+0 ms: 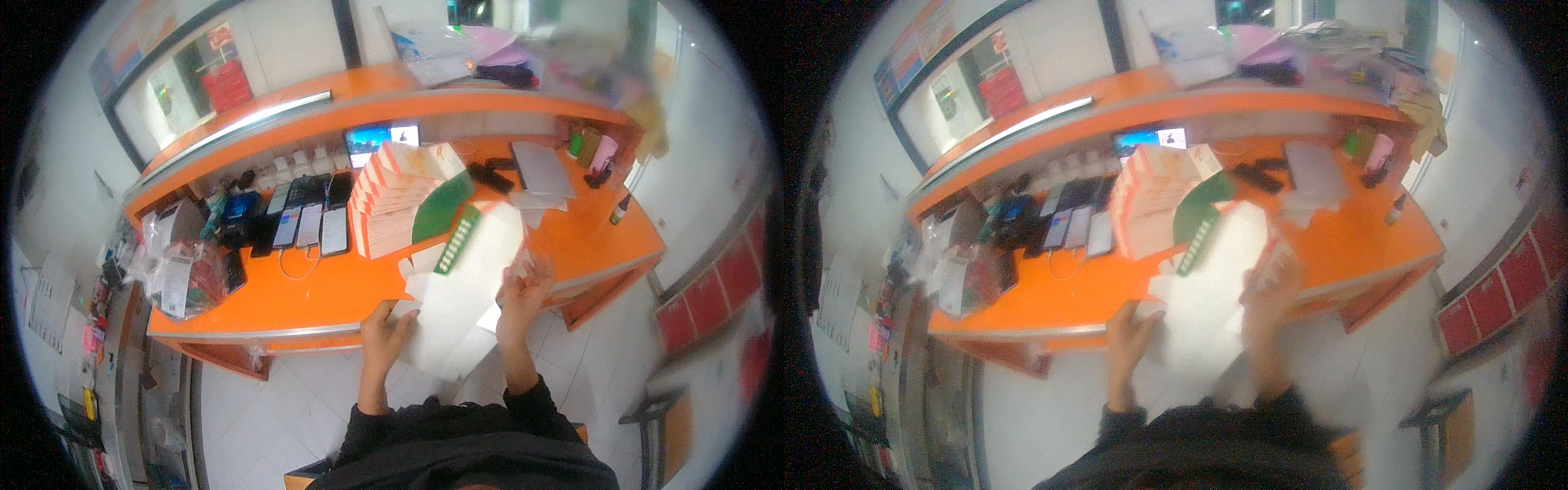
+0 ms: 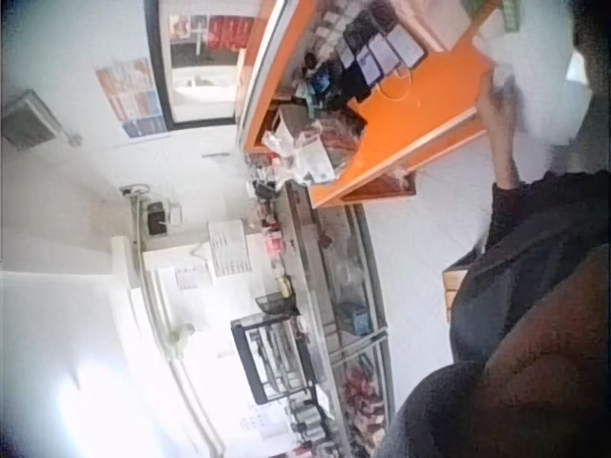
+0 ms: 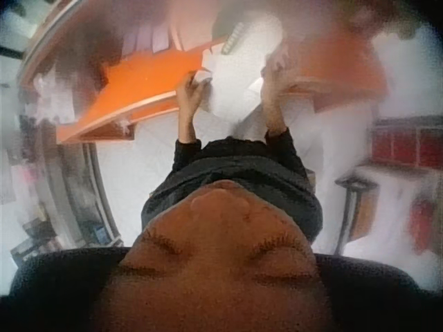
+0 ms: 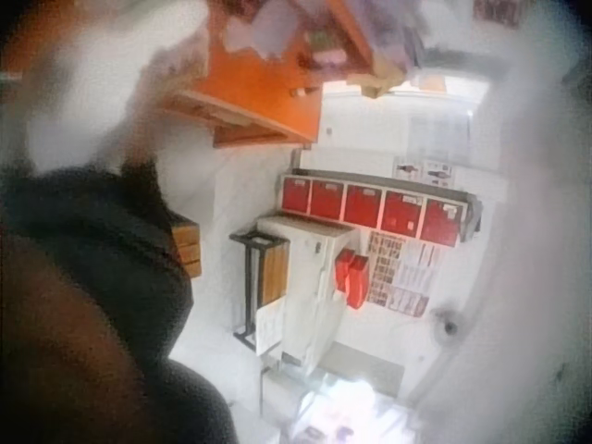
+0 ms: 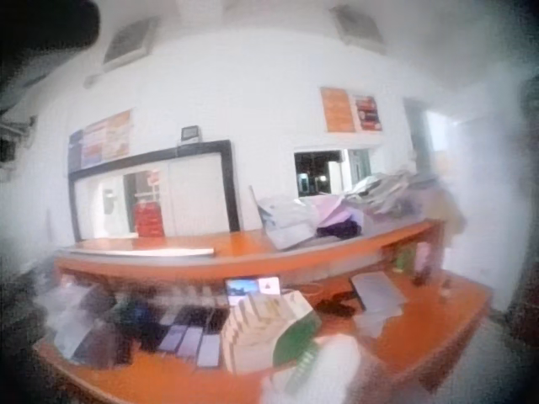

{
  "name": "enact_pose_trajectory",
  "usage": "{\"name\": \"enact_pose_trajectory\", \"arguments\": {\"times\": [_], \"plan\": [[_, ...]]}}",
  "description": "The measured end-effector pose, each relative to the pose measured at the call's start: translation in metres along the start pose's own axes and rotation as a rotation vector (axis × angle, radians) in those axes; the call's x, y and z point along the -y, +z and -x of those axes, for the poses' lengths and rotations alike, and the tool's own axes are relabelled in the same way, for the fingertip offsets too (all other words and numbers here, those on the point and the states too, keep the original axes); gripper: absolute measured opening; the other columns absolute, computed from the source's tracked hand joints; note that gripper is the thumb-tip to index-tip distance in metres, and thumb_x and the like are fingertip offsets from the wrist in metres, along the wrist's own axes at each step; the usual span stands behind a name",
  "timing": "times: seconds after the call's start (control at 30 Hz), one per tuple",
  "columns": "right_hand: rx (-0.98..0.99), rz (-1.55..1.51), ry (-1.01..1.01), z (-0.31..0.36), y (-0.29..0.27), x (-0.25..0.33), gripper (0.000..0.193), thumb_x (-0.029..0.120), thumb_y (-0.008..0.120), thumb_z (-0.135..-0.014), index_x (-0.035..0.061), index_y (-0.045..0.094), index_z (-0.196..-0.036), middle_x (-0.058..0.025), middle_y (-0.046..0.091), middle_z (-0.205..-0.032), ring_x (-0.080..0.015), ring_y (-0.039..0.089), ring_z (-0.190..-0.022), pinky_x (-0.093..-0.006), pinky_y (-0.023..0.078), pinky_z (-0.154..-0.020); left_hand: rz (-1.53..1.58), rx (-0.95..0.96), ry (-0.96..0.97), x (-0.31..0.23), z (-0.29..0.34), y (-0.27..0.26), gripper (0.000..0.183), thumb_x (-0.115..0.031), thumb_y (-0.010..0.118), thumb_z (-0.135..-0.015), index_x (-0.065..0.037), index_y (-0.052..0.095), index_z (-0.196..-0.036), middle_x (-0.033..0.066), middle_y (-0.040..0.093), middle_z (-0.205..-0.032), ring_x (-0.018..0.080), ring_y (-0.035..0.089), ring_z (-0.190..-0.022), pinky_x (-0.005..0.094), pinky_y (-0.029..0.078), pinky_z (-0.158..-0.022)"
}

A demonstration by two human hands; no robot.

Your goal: The person assembles flat-packed cardboard boxes at an orange counter. They fold the panels into shape and secure the flaps, repeating the process for multiple units. The assembled boxes are stacked on the counter as they are completed.

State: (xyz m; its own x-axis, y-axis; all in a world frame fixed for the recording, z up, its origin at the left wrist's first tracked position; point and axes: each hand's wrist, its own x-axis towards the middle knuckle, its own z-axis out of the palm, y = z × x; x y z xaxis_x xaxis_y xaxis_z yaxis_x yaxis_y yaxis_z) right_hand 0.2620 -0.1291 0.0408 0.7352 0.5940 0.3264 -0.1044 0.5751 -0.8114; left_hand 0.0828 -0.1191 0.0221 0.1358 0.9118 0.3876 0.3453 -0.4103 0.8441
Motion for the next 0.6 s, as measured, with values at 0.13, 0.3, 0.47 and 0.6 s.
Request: {"name": "enact_pose_trajectory", "arguments": {"times": [0.13, 0.3, 0.47, 0.6], "plan": [[0.309, 0.428, -0.306, 0.029, -0.001, -0.009, 0.059, 0.006, 0.059, -0.065, 0.0043, 0.021, -0.111, -0.0052, 0.032, -0.097, -0.0145, 0.035, -0.096, -0.0276, 0.030, -0.081, -0.182, -0.145, 0.399, 0.002, -0.003, 0.030, 0.025, 0.003, 0.053, -0.063, -0.001, 0.054, -0.087, 0.0125, 0.055, -0.084, 0.0238, 0.053, -0.077, 0.0302, 0.041, -0.068], [0.274, -0.036, 0.028, 0.033, 0.007, -0.022, 0.037, 0.004, 0.054, -0.071, 0.0019, 0.035, -0.103, -0.0076, 0.045, -0.096, -0.0139, 0.045, -0.087, -0.0263, 0.036, -0.077, -0.053, -0.042, 0.448, -0.017, 0.003, 0.046, 0.019, 0.001, 0.051, -0.067, -0.002, 0.053, -0.086, 0.0110, 0.054, -0.085, 0.0253, 0.052, -0.080, 0.0299, 0.041, -0.067], [0.225, 0.045, 0.196, 0.041, -0.018, -0.030, 0.021, 0.002, 0.053, -0.072, 0.0005, 0.049, -0.093, -0.0068, 0.054, -0.082, -0.0121, 0.050, -0.076, -0.0242, 0.038, -0.074, 0.630, 0.003, -0.343, -0.012, 0.002, 0.035, 0.012, -0.004, 0.050, -0.075, 0.001, 0.052, -0.085, 0.0128, 0.055, -0.084, 0.0166, 0.053, -0.077, 0.0261, 0.042, -0.065], [0.153, 0.349, 0.071, 0.060, -0.017, -0.031, 0.026, 0.005, 0.055, -0.072, 0.0007, 0.047, -0.096, -0.0071, 0.050, -0.091, -0.0133, 0.047, -0.084, -0.0253, 0.036, -0.077, 0.681, -0.016, -0.141, -0.025, 0.003, 0.047, 0.012, -0.004, 0.052, -0.074, 0.003, 0.052, -0.084, 0.0157, 0.054, -0.092, 0.0163, 0.052, -0.083, 0.0267, 0.042, -0.069]]}}
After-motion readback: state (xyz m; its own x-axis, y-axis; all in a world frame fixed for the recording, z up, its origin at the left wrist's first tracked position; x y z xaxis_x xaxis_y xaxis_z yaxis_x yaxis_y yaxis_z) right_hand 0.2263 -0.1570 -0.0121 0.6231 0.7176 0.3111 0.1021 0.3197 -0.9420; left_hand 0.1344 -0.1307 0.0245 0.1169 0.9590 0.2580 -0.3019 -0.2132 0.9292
